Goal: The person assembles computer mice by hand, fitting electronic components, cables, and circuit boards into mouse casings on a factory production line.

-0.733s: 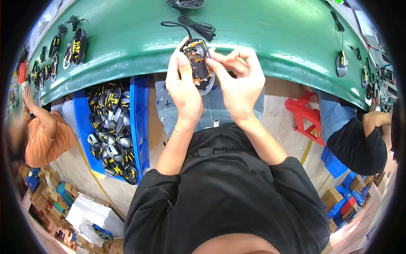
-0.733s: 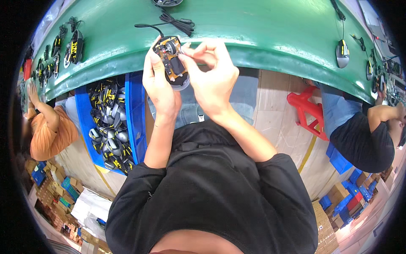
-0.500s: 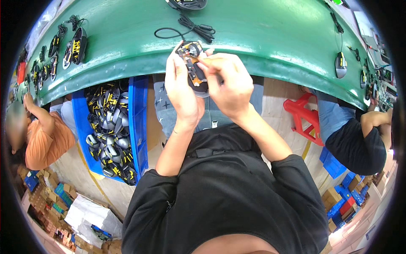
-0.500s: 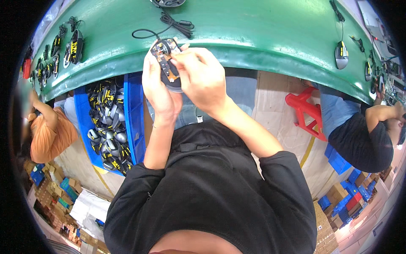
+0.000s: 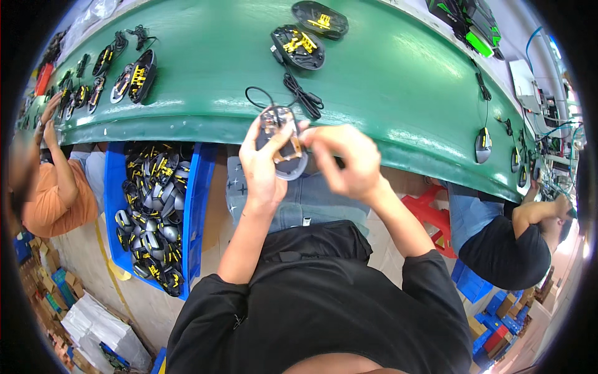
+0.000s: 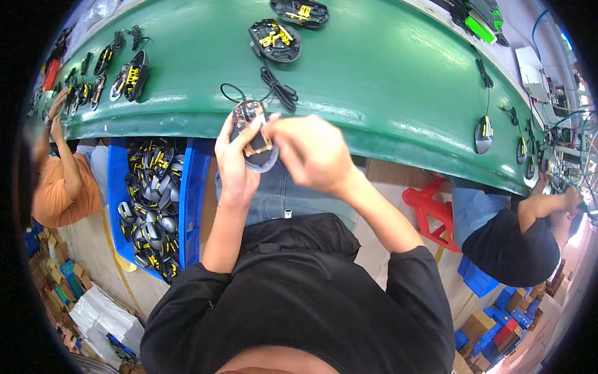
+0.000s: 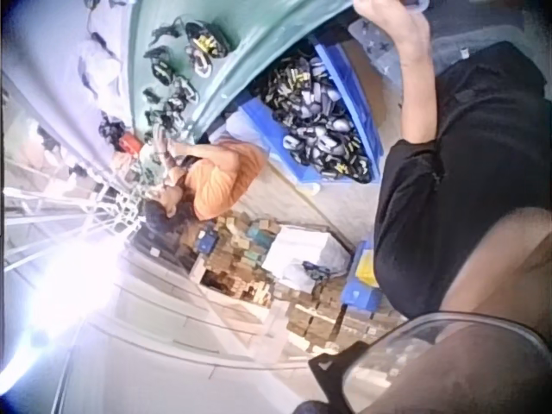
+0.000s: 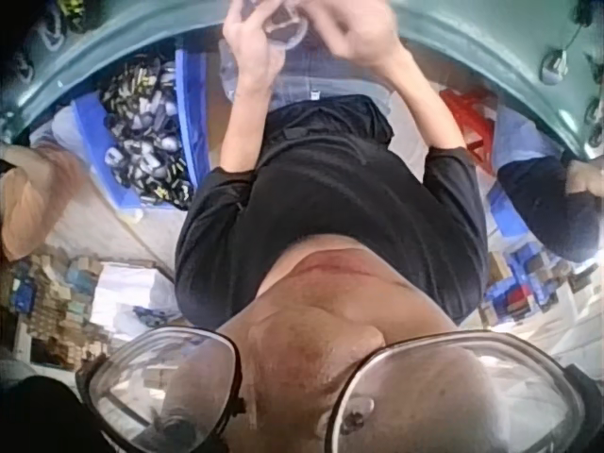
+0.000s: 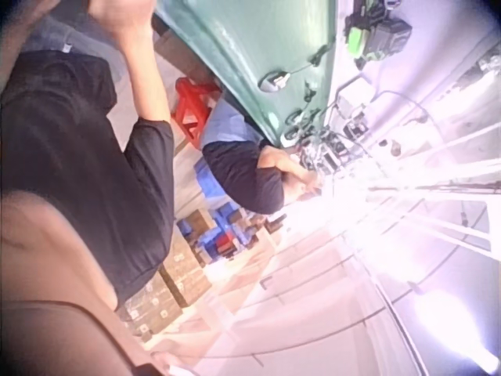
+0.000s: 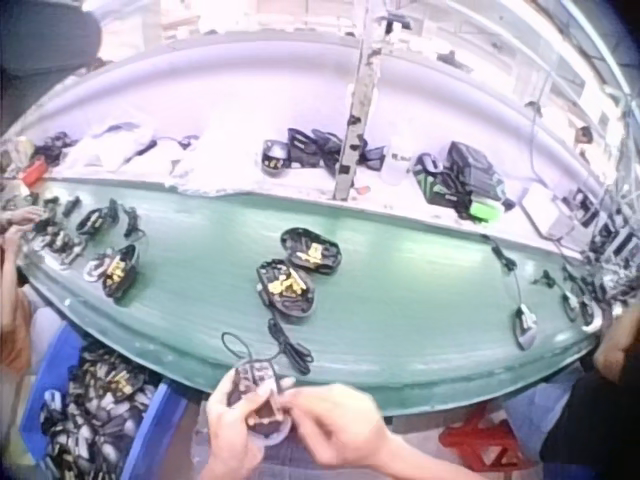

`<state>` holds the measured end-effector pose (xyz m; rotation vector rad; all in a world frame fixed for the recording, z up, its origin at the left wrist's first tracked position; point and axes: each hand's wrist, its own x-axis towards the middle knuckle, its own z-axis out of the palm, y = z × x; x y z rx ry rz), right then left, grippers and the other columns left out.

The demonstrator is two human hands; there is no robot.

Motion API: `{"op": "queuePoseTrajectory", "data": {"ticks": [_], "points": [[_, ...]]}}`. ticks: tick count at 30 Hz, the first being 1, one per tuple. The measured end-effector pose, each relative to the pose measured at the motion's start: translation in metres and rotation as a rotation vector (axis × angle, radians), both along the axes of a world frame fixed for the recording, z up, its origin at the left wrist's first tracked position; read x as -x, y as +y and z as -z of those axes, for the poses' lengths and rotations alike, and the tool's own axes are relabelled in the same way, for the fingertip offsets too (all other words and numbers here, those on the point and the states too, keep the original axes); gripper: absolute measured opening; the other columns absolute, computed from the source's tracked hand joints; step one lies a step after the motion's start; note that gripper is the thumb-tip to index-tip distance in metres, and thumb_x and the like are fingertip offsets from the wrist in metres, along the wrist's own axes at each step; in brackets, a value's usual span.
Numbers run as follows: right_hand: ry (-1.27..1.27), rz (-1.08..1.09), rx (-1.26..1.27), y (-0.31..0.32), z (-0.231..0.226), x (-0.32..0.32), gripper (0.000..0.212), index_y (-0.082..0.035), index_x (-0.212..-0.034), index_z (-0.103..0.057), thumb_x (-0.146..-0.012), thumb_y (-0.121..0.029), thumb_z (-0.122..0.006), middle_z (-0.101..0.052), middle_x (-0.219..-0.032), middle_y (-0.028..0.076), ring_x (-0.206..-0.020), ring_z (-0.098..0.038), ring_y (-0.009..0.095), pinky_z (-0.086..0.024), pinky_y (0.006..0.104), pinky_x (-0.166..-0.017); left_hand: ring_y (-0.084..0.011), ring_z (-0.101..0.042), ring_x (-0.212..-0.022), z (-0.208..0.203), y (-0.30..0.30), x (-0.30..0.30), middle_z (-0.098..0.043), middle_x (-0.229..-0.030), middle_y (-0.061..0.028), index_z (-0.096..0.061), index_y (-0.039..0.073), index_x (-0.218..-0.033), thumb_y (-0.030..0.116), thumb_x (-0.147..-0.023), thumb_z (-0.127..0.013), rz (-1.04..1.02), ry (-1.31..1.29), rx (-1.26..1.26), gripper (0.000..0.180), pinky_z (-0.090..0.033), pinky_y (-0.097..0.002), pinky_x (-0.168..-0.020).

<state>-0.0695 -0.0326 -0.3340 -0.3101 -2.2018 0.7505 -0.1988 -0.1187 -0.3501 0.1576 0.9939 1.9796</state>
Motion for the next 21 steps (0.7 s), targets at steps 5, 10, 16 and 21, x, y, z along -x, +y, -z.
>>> {"op": "queuePoseTrajectory", "data": {"ticks": [5,10,16,21], "points": [[-0.017,0.342,-0.371,0.083,0.0,0.05,0.024,-0.006,-0.102,-0.07,-0.079,-0.01,-0.073,-0.072,-0.101,0.009,-0.086,-0.068,0.023,-0.054,0.0291,-0.077,-0.0305,-0.066,-0.101,0.003,-0.01,0.021,-0.063,-0.109,-0.014,-0.05,-0.003,-0.123,-0.003,-0.088,-0.062,-0.082,0.077,-0.035,0.036,-0.061,-0.043,-0.078],[-0.105,0.368,-0.173,0.105,0.012,0.048,0.028,-0.007,-0.108,-0.068,-0.082,-0.016,-0.073,-0.072,-0.095,0.013,-0.078,-0.068,0.024,-0.055,0.0304,-0.068,-0.0332,-0.063,-0.109,0.0,-0.013,0.018,-0.062,-0.115,-0.0154,-0.053,-0.003,-0.12,-0.001,-0.09,-0.06,-0.074,0.122,-0.001,0.031,-0.059,-0.047,-0.084],[0.103,0.597,0.859,0.081,0.025,-0.031,0.037,0.0,-0.114,-0.066,-0.086,-0.023,-0.072,-0.073,-0.088,0.01,-0.072,-0.067,0.014,-0.055,0.0274,-0.067,-0.0344,-0.063,-0.109,0.001,-0.005,0.015,-0.061,-0.115,-0.0169,-0.053,-0.004,-0.118,-0.001,-0.09,-0.059,0.022,0.143,0.021,0.029,-0.059,-0.0471,-0.083],[-0.178,0.798,-0.042,0.077,0.032,-0.04,0.056,-0.006,-0.118,-0.067,-0.075,-0.038,-0.079,-0.064,-0.12,0.02,-0.11,-0.06,0.033,-0.048,0.0417,-0.095,-0.0375,-0.063,-0.108,-0.004,0.011,0.0,-0.059,-0.12,-0.0212,-0.048,-0.004,-0.125,-0.002,-0.09,-0.058,0.132,0.133,-0.019,0.036,-0.058,-0.0494,-0.085]]}}
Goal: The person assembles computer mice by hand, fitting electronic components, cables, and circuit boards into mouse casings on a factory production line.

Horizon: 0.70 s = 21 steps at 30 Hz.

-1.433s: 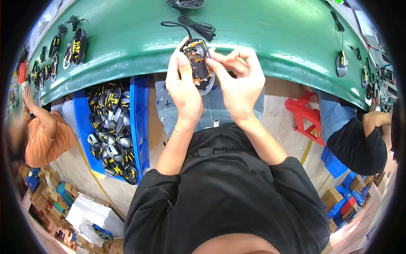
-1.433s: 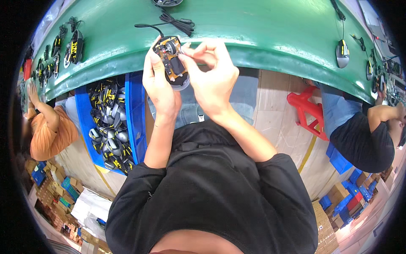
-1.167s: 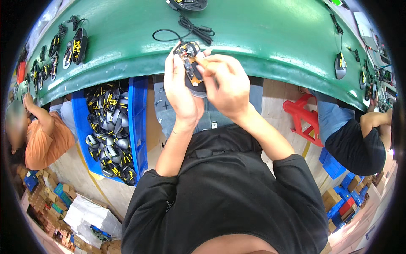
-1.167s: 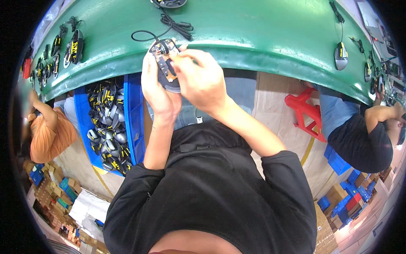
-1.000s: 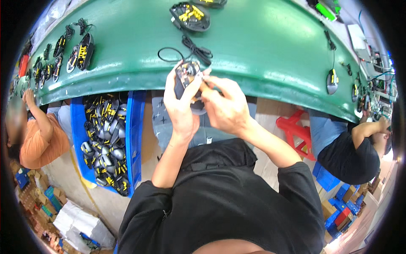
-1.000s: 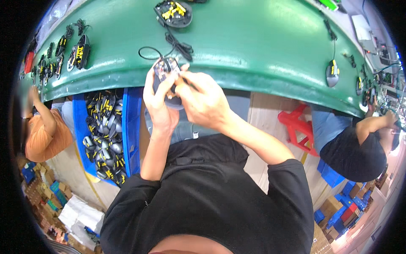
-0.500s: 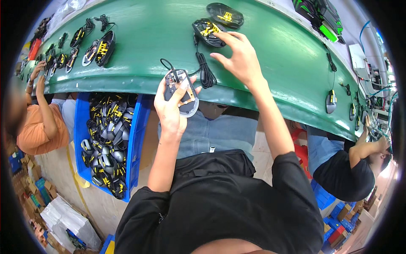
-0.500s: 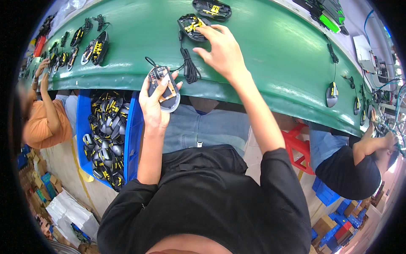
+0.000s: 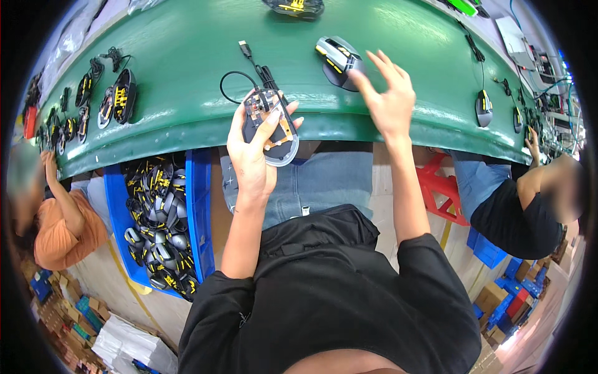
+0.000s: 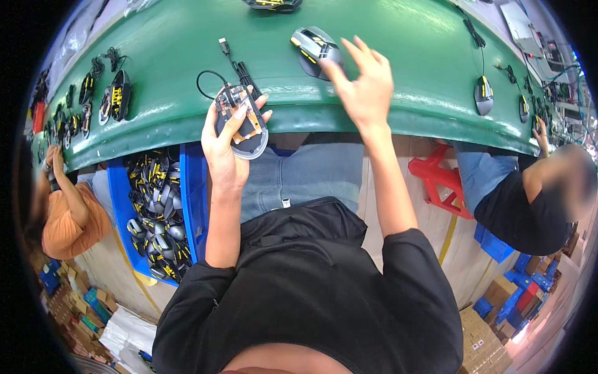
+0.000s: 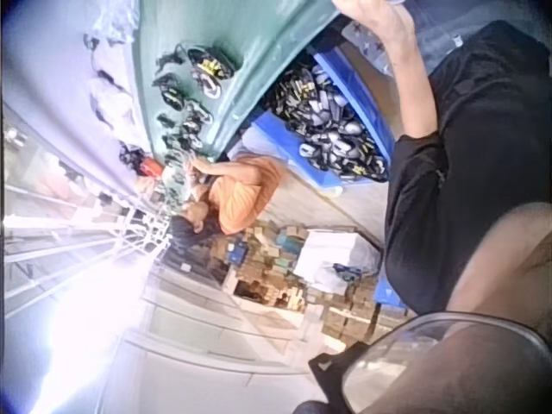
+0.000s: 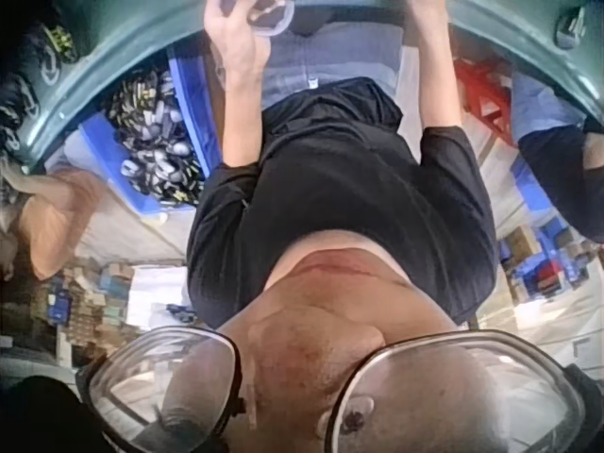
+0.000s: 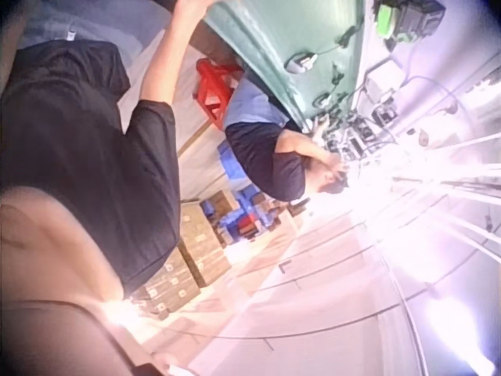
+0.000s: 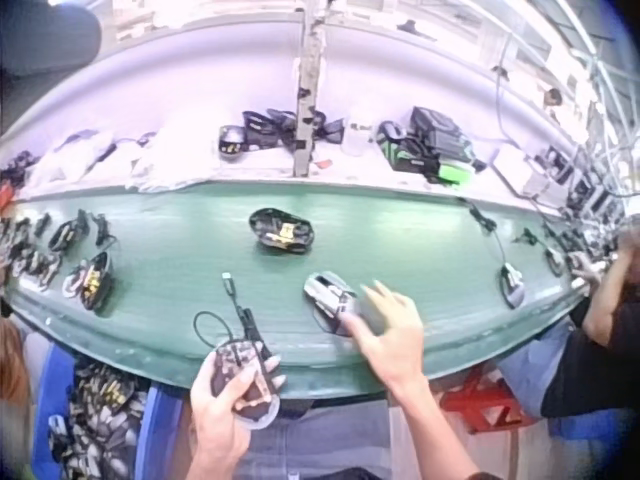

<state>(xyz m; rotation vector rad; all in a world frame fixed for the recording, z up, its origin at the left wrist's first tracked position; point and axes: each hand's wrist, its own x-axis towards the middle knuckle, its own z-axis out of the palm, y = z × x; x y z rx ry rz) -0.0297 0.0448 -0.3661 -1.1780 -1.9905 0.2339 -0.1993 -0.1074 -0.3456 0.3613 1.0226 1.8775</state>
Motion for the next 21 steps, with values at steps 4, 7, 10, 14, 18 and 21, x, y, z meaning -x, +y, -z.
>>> {"op": "queuePoseTrajectory", "data": {"ticks": [4,7,10,14,18,21], "points": [[-0.138,-0.267,-0.076,0.024,0.012,0.038,0.061,-0.011,-0.133,-0.054,-0.081,-0.037,-0.073,-0.046,-0.141,0.02,-0.123,-0.049,0.038,-0.041,0.0451,-0.102,-0.0396,-0.062,-0.108,-0.006,0.007,-0.009,-0.057,-0.122,-0.0231,-0.04,-0.002,-0.133,-0.004,-0.09,-0.055,0.025,-0.021,-0.015,0.045,-0.057,-0.0502,-0.087],[-0.2,-0.268,-0.055,0.021,0.018,0.038,0.05,-0.011,-0.127,-0.06,-0.083,-0.03,-0.072,-0.055,-0.135,0.015,-0.121,-0.053,0.035,-0.043,0.0428,-0.101,-0.0392,-0.063,-0.108,-0.003,0.009,-0.01,-0.058,-0.121,-0.0222,-0.042,-0.003,-0.132,-0.005,-0.089,-0.055,0.013,0.002,-0.015,0.045,-0.058,-0.0489,-0.086],[0.393,-0.34,0.159,-0.031,-0.018,0.039,0.034,-0.011,-0.112,-0.071,-0.079,-0.019,-0.073,-0.068,-0.116,0.01,-0.113,-0.061,0.028,-0.047,0.037,-0.096,-0.0321,-0.066,-0.103,0.001,0.014,-0.012,-0.06,-0.115,-0.0158,-0.043,-0.004,-0.132,-0.009,-0.088,-0.057,-0.009,0.053,-0.007,0.046,-0.061,-0.04,-0.08],[0.343,-0.349,0.114,-0.083,-0.036,0.066,0.039,-0.007,-0.119,-0.068,-0.081,-0.013,-0.073,-0.065,-0.122,0.016,-0.116,-0.058,0.029,-0.043,0.0374,-0.1,-0.0191,-0.061,-0.106,0.002,0.015,-0.012,-0.061,-0.116,-0.0103,-0.05,-0.002,-0.128,0.016,-0.1,-0.047,-0.014,-0.144,-0.146,0.033,-0.051,-0.0324,-0.09],[0.249,-0.281,-0.083,-0.102,-0.016,0.083,0.042,-0.01,-0.123,-0.064,-0.082,-0.016,-0.069,-0.059,-0.127,0.018,-0.112,-0.053,0.034,-0.043,0.0429,-0.094,-0.0211,-0.052,-0.12,-0.005,0.016,-0.018,-0.055,-0.129,-0.0139,-0.048,-0.004,-0.132,0.034,-0.104,-0.032,-0.034,-0.141,-0.079,0.049,-0.038,-0.0349,-0.106],[0.326,-0.332,0.036,-0.102,-0.008,0.08,0.042,-0.007,-0.125,-0.063,-0.084,-0.014,-0.067,-0.052,-0.135,0.021,-0.12,-0.049,0.037,-0.04,0.0451,-0.097,-0.0216,-0.05,-0.123,0.0,0.011,-0.027,-0.05,-0.136,-0.0135,-0.042,-0.004,-0.137,0.036,-0.104,-0.029,-0.047,-0.028,-0.056,0.054,-0.037,-0.0348,-0.107]]}}
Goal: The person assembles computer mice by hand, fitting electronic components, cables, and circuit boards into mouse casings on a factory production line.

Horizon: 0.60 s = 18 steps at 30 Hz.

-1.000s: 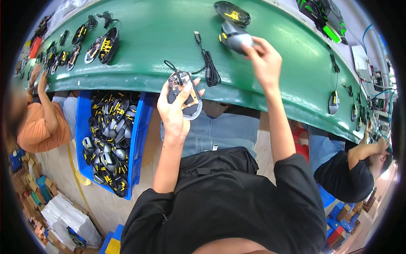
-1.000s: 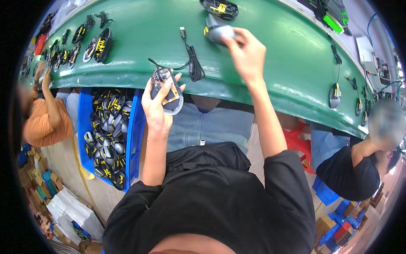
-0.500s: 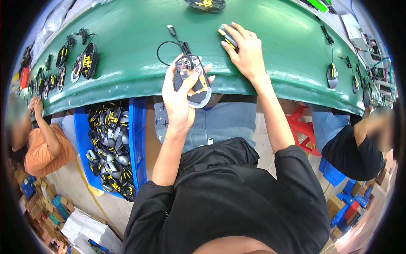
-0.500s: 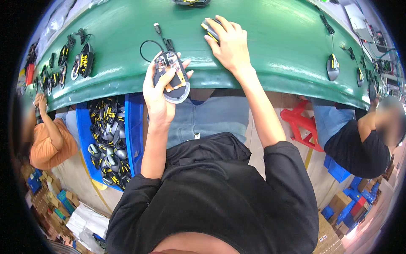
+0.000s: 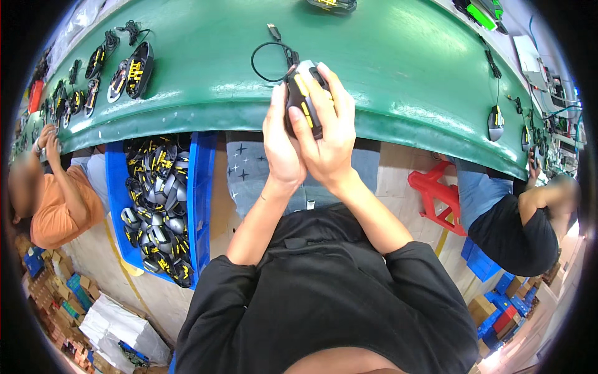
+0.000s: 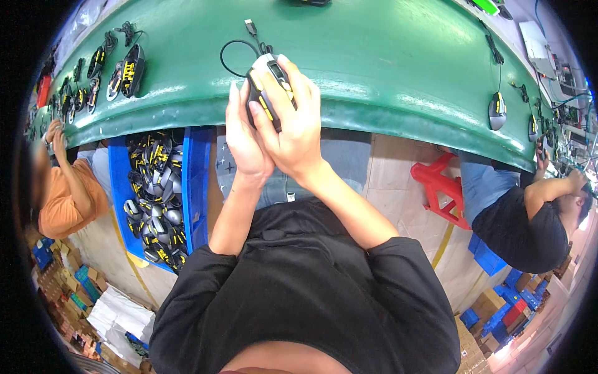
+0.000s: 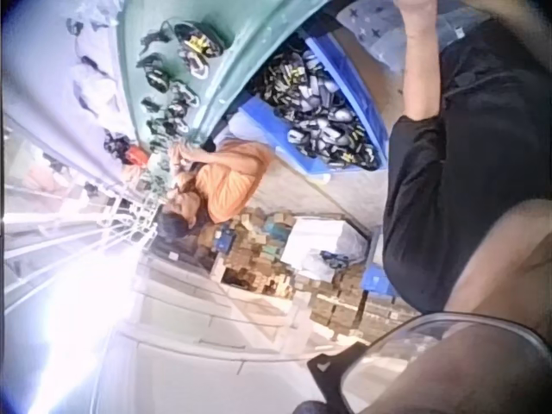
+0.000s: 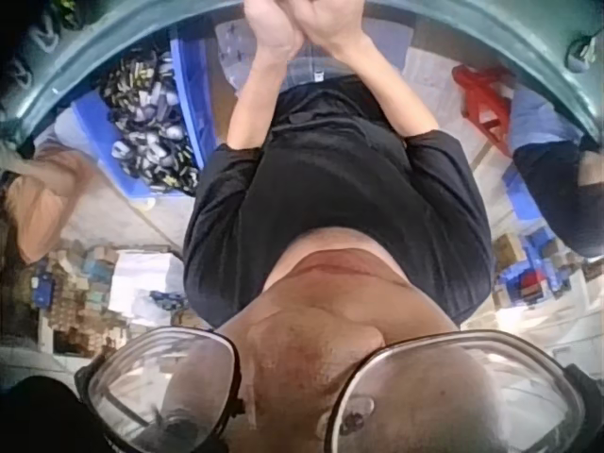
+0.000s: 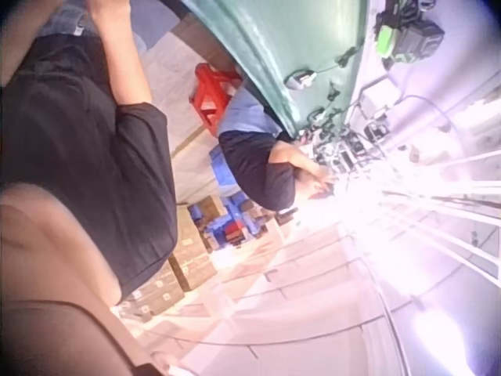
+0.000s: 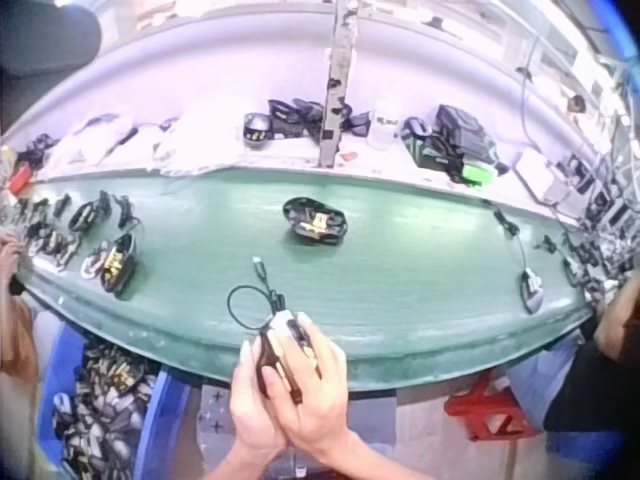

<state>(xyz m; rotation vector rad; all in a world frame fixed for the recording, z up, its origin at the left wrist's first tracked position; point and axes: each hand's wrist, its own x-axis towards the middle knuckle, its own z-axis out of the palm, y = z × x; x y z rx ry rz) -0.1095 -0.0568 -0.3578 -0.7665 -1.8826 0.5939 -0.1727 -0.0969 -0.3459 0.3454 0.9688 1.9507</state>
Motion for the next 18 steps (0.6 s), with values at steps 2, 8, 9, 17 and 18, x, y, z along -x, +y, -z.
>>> {"op": "queuePoseTrajectory", "data": {"ticks": [2,8,9,17,18], "points": [[0.033,-0.123,0.112,0.005,0.0,-0.004,0.048,-0.007,-0.131,-0.058,-0.085,-0.014,-0.066,-0.043,-0.142,0.025,-0.128,-0.043,0.041,-0.036,0.0475,-0.104,-0.0207,-0.051,-0.123,-0.006,0.0,-0.01,-0.05,-0.137,-0.0118,-0.041,-0.004,-0.14,0.038,-0.104,-0.031,-0.066,0.019,-0.033,0.056,-0.039,-0.0327,-0.104],[0.021,-0.265,0.258,-0.008,-0.003,-0.024,0.059,-0.004,-0.141,-0.046,-0.085,-0.013,-0.064,-0.033,-0.149,0.026,-0.139,-0.031,0.043,-0.026,0.0453,-0.114,-0.0151,-0.06,-0.1,-0.006,0.003,0.018,-0.062,-0.114,-0.0096,-0.052,-0.002,-0.129,0.016,-0.093,-0.064,0.054,0.254,0.044,0.042,-0.049,-0.0271,-0.087],[0.007,-0.331,0.244,-0.006,-0.003,-0.031,0.061,-0.002,-0.142,-0.044,-0.086,-0.012,-0.064,-0.032,-0.15,0.026,-0.14,-0.032,0.042,-0.026,0.0442,-0.115,-0.0149,-0.061,-0.097,-0.003,0.002,0.022,-0.063,-0.111,-0.0093,-0.053,-0.002,-0.126,0.015,-0.091,-0.065,0.07,0.188,0.033,0.04,-0.05,-0.0269,-0.085],[0.511,-0.453,1.012,0.023,-0.017,-0.047,0.056,0.008,-0.123,-0.058,-0.072,0.004,-0.079,-0.067,-0.112,0.015,-0.101,-0.064,0.02,-0.052,0.0317,-0.091,-0.0162,-0.058,-0.1,0.003,-0.007,0.028,-0.062,-0.104,-0.008,-0.064,-0.003,-0.117,0.002,-0.073,-0.077,0.046,0.508,-0.138,0.045,-0.044,-0.0279,-0.091],[0.514,-0.451,1.014,0.026,-0.015,-0.049,0.056,0.008,-0.123,-0.058,-0.072,0.004,-0.079,-0.067,-0.112,0.015,-0.101,-0.064,0.02,-0.052,0.0317,-0.091,-0.0163,-0.059,-0.096,-0.002,-0.008,0.03,-0.063,-0.102,-0.0081,-0.066,-0.002,-0.114,0.002,-0.073,-0.078,0.029,0.644,-0.131,0.043,-0.045,-0.0277,-0.088]]}}
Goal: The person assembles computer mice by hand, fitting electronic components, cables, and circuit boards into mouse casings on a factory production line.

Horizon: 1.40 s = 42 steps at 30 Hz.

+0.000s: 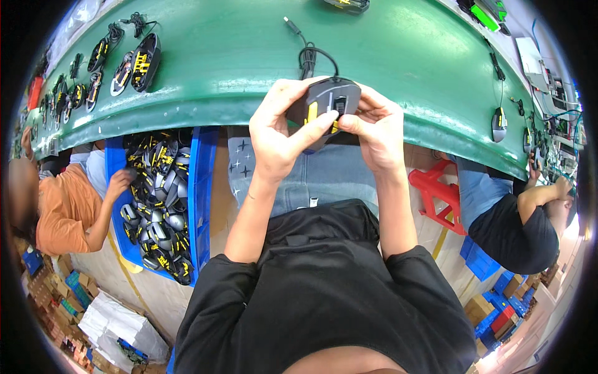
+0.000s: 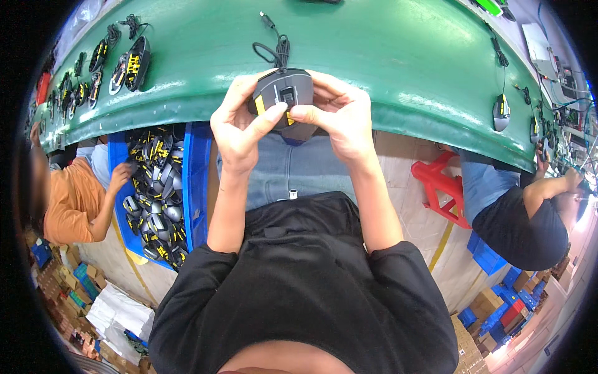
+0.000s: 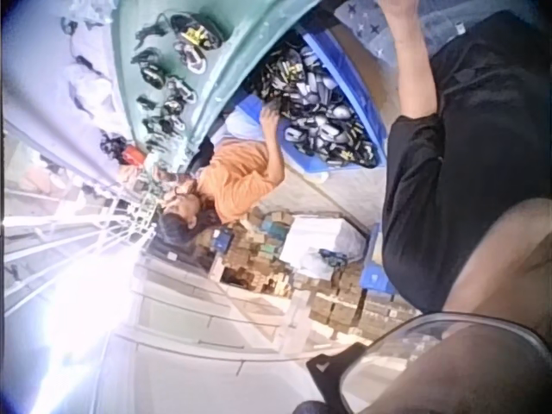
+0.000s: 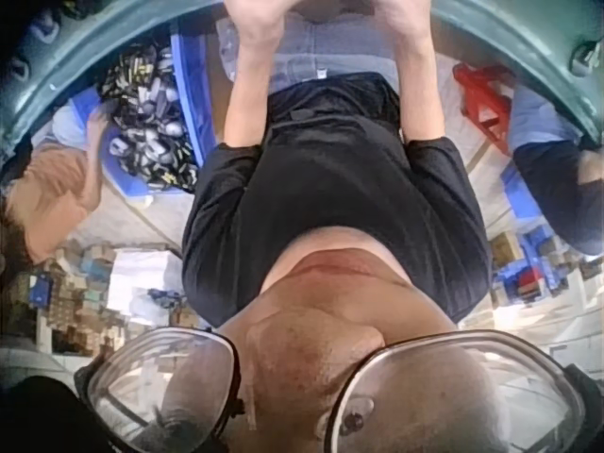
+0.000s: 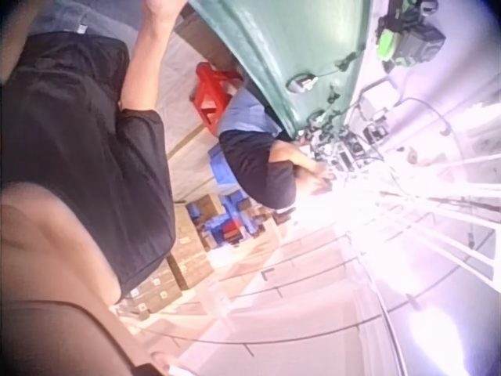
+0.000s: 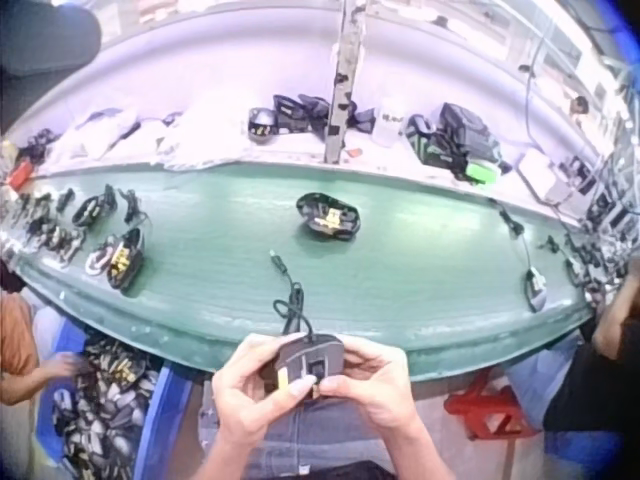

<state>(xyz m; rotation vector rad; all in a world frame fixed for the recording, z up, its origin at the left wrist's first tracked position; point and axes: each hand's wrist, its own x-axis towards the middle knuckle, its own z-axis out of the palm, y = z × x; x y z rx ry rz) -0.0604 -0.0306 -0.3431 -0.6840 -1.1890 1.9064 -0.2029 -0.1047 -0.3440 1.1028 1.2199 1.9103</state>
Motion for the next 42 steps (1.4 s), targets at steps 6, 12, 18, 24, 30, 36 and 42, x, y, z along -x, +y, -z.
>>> {"op": "queuePoseTrajectory", "data": {"ticks": [6,12,18,24,30,36,42], "points": [[0.071,-0.068,-0.041,-0.001,0.003,-0.002,0.058,0.007,-0.116,-0.063,-0.062,0.008,-0.083,-0.067,-0.112,0.014,-0.106,-0.062,0.021,-0.046,0.0355,-0.099,-0.0163,-0.059,-0.085,-0.016,-0.005,-0.002,-0.065,-0.092,-0.0066,-0.071,0.002,-0.104,0.006,-0.072,-0.08,-0.099,0.254,-0.015,0.034,-0.047,-0.0269,-0.075],[0.102,-0.091,-0.109,-0.005,0.0,-0.006,0.046,0.007,-0.118,-0.064,-0.075,0.001,-0.077,-0.068,-0.113,0.014,-0.101,-0.064,0.019,-0.049,0.032,-0.094,-0.0166,-0.057,-0.08,-0.018,-0.008,-0.006,-0.064,-0.088,-0.006,-0.072,0.004,-0.1,0.007,-0.072,-0.08,-0.14,0.346,-0.042,0.03,-0.045,-0.027,-0.07],[-0.071,0.126,-0.356,-0.009,-0.007,-0.008,0.027,0.004,-0.106,-0.071,-0.079,0.0,-0.073,-0.072,-0.1,0.011,-0.092,-0.067,0.016,-0.051,0.0286,-0.088,-0.0181,-0.056,-0.079,-0.008,-0.004,-0.01,-0.065,-0.089,-0.0066,-0.07,0.003,-0.099,0.008,-0.075,-0.078,-0.098,0.262,-0.049,0.026,-0.044,-0.0278,-0.069],[-0.227,0.175,-0.541,-0.006,-0.011,-0.014,0.026,0.002,-0.103,-0.072,-0.077,-0.001,-0.075,-0.073,-0.098,0.012,-0.091,-0.068,0.017,-0.052,0.0284,-0.086,-0.0203,-0.059,-0.086,-0.018,-0.004,0.001,-0.065,-0.092,-0.0085,-0.065,0.0,-0.097,0.006,-0.08,-0.073,0.011,0.44,0.053,0.02,-0.047,-0.0302,-0.078],[-0.342,0.258,-0.645,-0.018,-0.02,0.0,0.037,0.0,-0.107,-0.071,-0.073,-0.008,-0.081,-0.073,-0.099,0.013,-0.092,-0.068,0.018,-0.052,0.0287,-0.086,-0.016,-0.06,-0.094,0.003,-0.005,-0.003,-0.064,-0.104,-0.0089,-0.06,-0.003,-0.105,0.006,-0.09,-0.065,0.119,-0.2,0.012,0.018,-0.047,-0.03,-0.085],[-0.414,0.139,-0.728,-0.016,-0.018,-0.022,0.045,0.0,-0.105,-0.071,-0.064,-0.01,-0.086,-0.072,-0.101,0.013,-0.092,-0.069,0.021,-0.054,0.0308,-0.082,-0.017,-0.06,-0.096,0.006,-0.005,0.003,-0.064,-0.103,-0.0107,-0.061,-0.003,-0.11,0.006,-0.088,-0.067,0.312,-0.276,-0.071,0.024,-0.048,-0.031,-0.087],[-0.427,0.172,-0.845,-0.021,-0.021,-0.017,0.049,-0.001,-0.106,-0.071,-0.061,-0.012,-0.088,-0.072,-0.099,0.013,-0.089,-0.069,0.024,-0.054,0.0315,-0.08,-0.0166,-0.059,-0.091,-0.006,-0.003,0.002,-0.065,-0.097,-0.0094,-0.069,-0.002,-0.097,0.005,-0.081,-0.075,0.178,0.033,-0.035,0.019,-0.046,-0.0282,-0.081]]}}
